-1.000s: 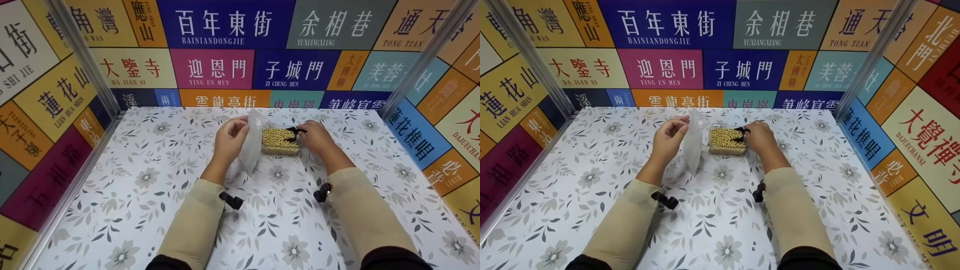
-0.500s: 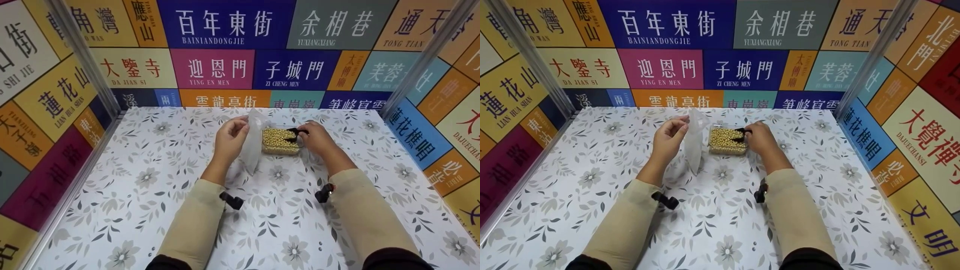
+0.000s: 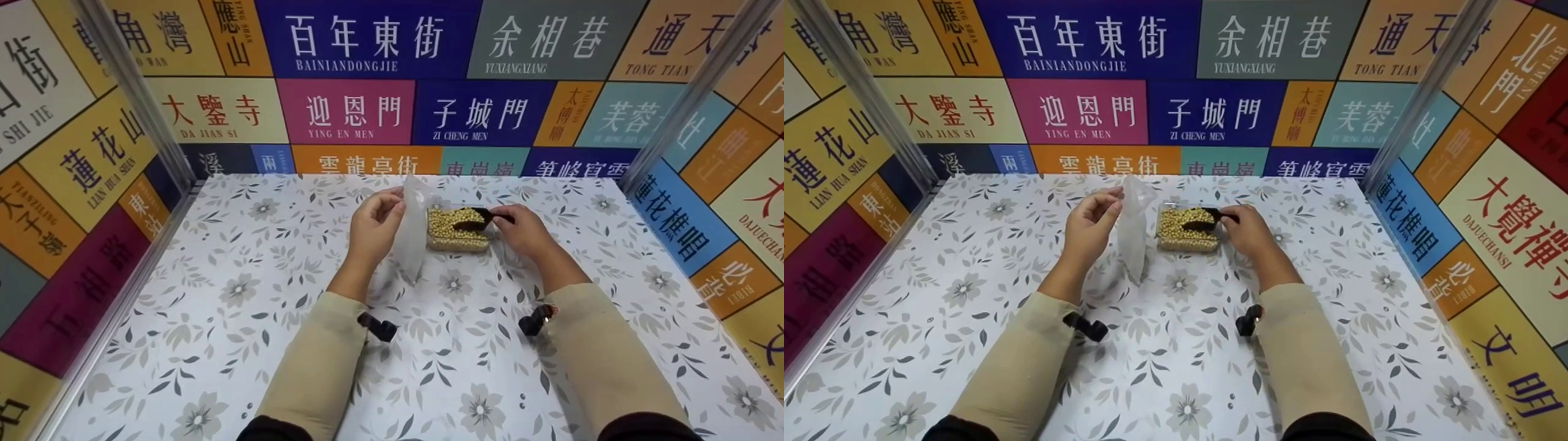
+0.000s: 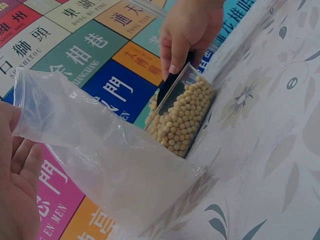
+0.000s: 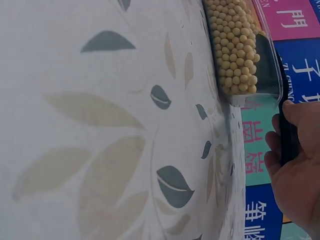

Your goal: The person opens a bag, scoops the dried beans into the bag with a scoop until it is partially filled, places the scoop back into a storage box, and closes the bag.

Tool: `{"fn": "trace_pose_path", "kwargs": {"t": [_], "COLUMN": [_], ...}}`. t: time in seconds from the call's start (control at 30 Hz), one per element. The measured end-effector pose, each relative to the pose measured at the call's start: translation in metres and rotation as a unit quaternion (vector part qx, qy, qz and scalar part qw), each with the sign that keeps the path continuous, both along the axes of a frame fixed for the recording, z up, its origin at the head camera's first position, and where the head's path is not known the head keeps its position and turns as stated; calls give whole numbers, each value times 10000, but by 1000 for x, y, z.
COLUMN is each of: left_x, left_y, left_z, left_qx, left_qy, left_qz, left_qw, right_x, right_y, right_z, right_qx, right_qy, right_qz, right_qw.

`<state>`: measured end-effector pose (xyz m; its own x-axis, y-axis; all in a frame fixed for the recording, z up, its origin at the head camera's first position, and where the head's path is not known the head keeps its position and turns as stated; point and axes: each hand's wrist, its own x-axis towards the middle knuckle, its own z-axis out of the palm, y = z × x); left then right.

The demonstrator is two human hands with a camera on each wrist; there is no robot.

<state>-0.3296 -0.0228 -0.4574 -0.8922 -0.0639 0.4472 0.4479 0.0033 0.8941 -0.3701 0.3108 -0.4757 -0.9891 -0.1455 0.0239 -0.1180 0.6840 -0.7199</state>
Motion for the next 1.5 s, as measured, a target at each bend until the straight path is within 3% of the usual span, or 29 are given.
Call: {"fn": "trace_pose_path", "kwargs": {"t": [0.2,0.5,0.7,0.97,1.33,1.5], "left_x": [0,-1,-1,-1,0,0], "left_y": [0,-3,-3,-3,-2,-3], "left_z": [0,-3,-2,-3,-1,0], "left_qx": [23,-30,-190,-277,-256,-349], "left_qy": [16,179,64,103,-31,-31], "left_qz": [22,-38,19,121,102,97], "left_qw": [10000,9998,9998,9995,9996,9993], "right_x": [2,6,12,16,25,28], "right_y": [0,-1,-2,-8,-29,-43], "right_z": [-3,0,12,38,90,104], "right_qx": [-716,-1147,-1280,-1264,-1382,-980], "right_qy": [-225,-251,-246,-168,22,194], "right_qz": [-213,-325,-342,-301,77,266], "right_qw": [9970,9925,9909,9914,9904,9946]}}
